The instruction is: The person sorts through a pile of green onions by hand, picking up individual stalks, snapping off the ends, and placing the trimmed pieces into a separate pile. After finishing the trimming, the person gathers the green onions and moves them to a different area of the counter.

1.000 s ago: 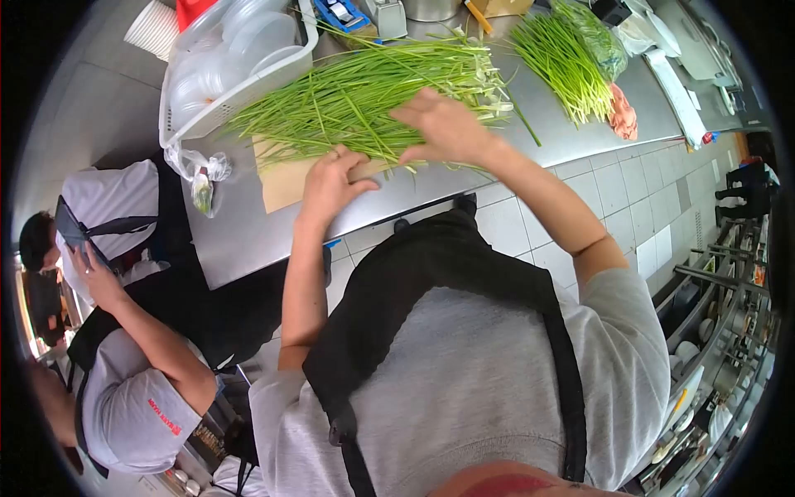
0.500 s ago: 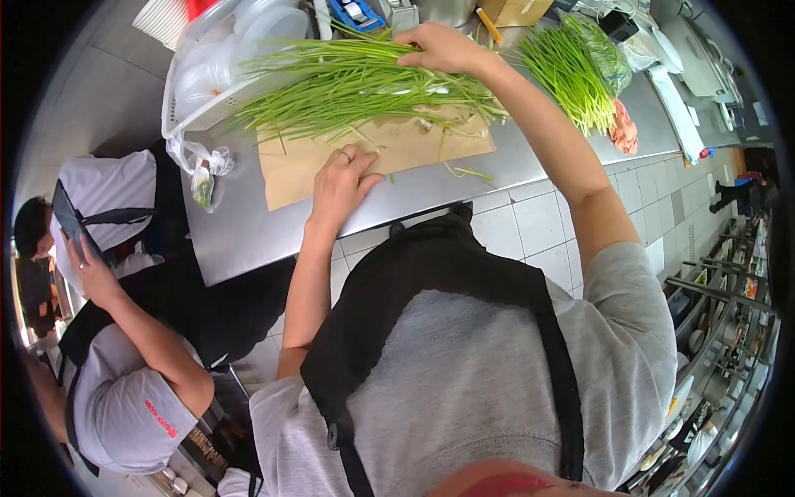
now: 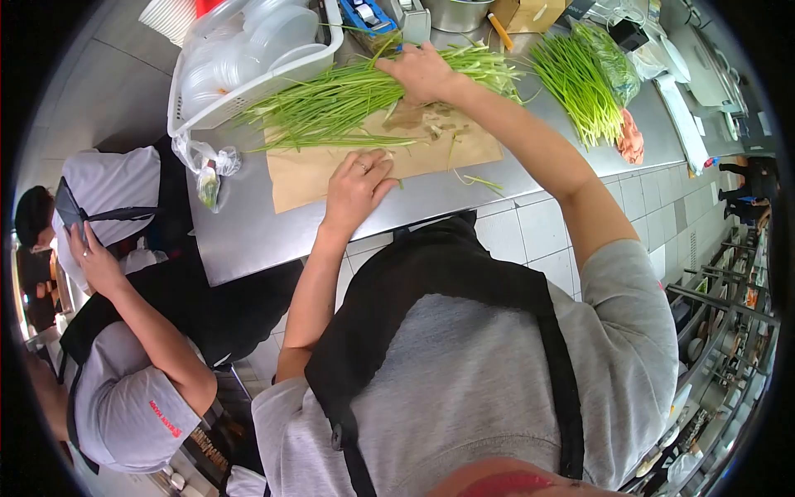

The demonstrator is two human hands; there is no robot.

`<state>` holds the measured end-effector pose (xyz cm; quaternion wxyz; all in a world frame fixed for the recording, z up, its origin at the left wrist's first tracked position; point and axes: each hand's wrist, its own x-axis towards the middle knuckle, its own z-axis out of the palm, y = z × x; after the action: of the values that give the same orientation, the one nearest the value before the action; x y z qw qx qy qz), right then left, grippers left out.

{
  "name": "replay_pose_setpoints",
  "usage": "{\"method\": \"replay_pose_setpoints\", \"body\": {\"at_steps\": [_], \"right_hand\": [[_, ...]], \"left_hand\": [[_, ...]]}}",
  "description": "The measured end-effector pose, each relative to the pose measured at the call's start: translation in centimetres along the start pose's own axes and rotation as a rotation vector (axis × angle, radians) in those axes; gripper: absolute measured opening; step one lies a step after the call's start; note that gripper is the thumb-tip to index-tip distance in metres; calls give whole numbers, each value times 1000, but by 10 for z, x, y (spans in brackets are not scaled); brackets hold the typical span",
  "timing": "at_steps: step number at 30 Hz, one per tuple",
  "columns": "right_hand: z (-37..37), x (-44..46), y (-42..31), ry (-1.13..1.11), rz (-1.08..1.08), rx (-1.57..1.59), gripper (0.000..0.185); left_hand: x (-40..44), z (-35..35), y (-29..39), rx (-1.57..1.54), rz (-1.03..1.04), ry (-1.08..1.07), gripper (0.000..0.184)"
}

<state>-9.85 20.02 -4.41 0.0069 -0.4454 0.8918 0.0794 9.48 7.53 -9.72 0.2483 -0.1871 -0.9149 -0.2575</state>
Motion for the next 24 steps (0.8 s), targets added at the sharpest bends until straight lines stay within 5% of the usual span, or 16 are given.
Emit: {"method": "replay_pose_setpoints", "body": {"at_steps": [6,9,12,14,19,24], "right_hand": [[-37,3,7,-173,-156,317,68],[-36,19,20,-458,-456,745,61],[-39,20,27,-331,-355,459,51],[-50,19,30,-123,-27,248,37],[-62,0,45,108,-99,227,17],[-48,-23,40,397,-308,297,17]], "left_hand": [[-4,0,1,86,53,2,25],[-4,1,2,78,72,12,25],[-4,-1,3,83,58,-19,25],[-7,1,-1,38,27,29,27],[4,-15,-3,-108,-153,-6,26],[68,-44,-37,-123,-295,-462,18]]}}
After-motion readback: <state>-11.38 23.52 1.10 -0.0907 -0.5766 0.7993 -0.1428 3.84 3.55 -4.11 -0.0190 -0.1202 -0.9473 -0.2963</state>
